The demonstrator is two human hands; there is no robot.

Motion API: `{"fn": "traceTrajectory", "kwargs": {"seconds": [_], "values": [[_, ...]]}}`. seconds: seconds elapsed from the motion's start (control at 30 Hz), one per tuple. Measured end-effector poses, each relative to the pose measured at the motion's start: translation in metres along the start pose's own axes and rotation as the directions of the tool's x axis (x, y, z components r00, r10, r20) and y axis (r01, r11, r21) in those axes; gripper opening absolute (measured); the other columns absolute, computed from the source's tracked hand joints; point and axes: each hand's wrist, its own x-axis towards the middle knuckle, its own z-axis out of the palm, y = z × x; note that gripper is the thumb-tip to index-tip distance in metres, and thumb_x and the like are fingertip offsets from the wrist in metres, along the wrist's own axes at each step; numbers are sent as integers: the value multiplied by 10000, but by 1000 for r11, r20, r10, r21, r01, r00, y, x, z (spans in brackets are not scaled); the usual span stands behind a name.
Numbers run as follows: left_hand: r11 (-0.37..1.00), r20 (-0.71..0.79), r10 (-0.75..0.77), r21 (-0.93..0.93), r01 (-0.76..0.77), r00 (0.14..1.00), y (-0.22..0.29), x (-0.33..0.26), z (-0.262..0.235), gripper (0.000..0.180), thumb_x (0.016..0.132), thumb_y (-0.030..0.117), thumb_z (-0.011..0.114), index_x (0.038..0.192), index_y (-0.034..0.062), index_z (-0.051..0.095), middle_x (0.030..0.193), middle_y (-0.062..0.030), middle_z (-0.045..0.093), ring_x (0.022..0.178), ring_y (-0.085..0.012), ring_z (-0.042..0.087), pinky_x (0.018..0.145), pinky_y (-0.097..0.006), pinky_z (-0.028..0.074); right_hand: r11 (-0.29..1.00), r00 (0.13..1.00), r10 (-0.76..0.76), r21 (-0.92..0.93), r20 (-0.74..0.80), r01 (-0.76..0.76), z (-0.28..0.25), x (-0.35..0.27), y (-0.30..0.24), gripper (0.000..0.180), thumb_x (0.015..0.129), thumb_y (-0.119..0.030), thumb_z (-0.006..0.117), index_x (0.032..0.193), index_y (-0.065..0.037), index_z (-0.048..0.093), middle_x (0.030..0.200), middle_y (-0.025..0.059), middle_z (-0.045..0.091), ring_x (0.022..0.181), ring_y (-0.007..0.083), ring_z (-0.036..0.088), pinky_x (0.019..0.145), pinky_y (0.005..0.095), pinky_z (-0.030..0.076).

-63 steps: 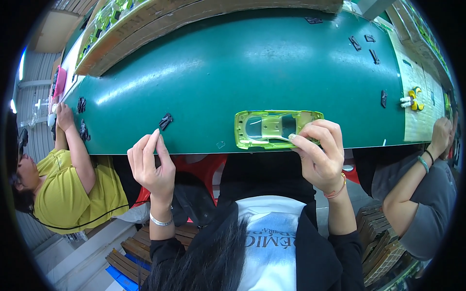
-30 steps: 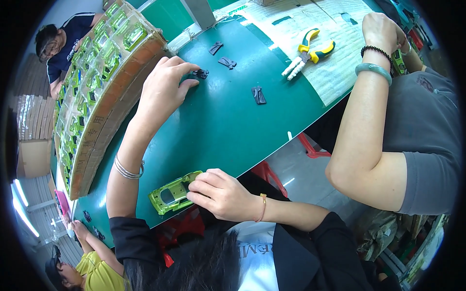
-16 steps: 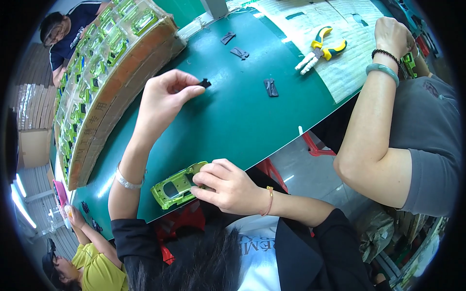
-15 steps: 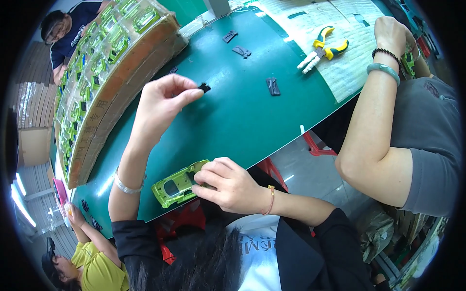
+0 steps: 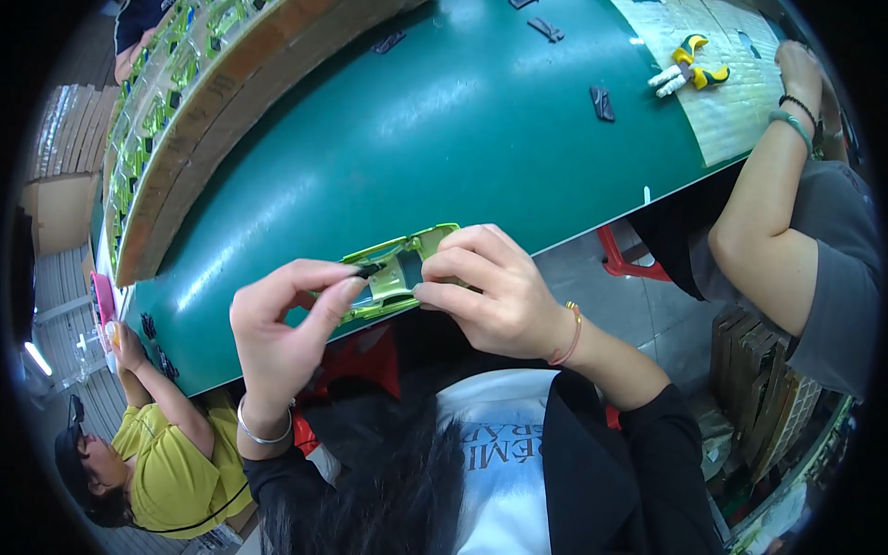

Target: The person assembles toy cars by taking car bodies from a tray, picking up small plastic parts from the table, and pressing the parts into the car bodies by hand.

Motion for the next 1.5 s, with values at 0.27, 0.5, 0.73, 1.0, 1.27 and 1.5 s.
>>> {"fn": "traceTrajectory", "kwargs": {"seconds": [0.27, 0.5, 0.73, 1.0, 1.27, 1.5], "values": [[838, 22, 394, 402, -369, 919, -25, -32, 23, 238, 770, -22, 844, 984, 24, 751, 906, -86, 737, 731, -237, 664, 612, -330, 542, 983, 983, -183, 19, 6, 183, 8, -14, 8, 262, 714, 5, 839, 960, -52, 770, 1014, 67, 718, 996, 253, 656, 821, 421, 559], [976, 15, 108, 190, -109, 994, -20, -28, 16, 143, 823, -9, 825, 952, 15, 771, 860, -109, 767, 694, -254, 693, 622, -344, 545, 992, 996, -78, 104, 40, 74, 7, -7, -3, 295, 689, -4, 872, 958, -49, 759, 1012, 70, 723, 979, 264, 664, 819, 400, 560], [939, 76, 239, 235, -251, 968, -23, -27, 16, 182, 809, -18, 819, 981, 16, 770, 892, -100, 764, 727, -250, 697, 629, -346, 553, 985, 988, -152, 79, -11, 152, 12, -6, 3, 201, 714, -13, 815, 883, -7, 708, 1005, 105, 694, 954, 282, 672, 784, 390, 582], [865, 122, 300, 382, -324, 946, -16, -32, 19, 267, 756, -75, 819, 1005, 6, 767, 928, -115, 758, 744, -252, 688, 634, -334, 551, 962, 962, -273, 12, 6, 273, 12, -10, 10, 184, 723, -48, 813, 868, -9, 708, 1032, 109, 698, 991, 268, 667, 808, 412, 599], [739, 121, 407, 539, -404, 905, -25, -34, 20, 299, 697, -20, 772, 995, 1, 759, 925, -74, 722, 719, -183, 653, 543, -291, 518, 956, 955, -293, 16, 51, 293, 12, -15, 14, 212, 719, -69, 792, 927, -40, 768, 1108, 102, 734, 1061, 256, 655, 925, 462, 572], [722, 218, 363, 549, -421, 906, -18, -30, 14, 283, 701, -2, 763, 985, 3, 758, 915, -62, 707, 742, -179, 642, 538, -288, 512, 939, 940, -340, -61, -14, 338, 16, -12, 14, 145, 707, -38, 806, 805, -65, 701, 1025, 76, 716, 956, 221, 655, 820, 399, 572]]}}
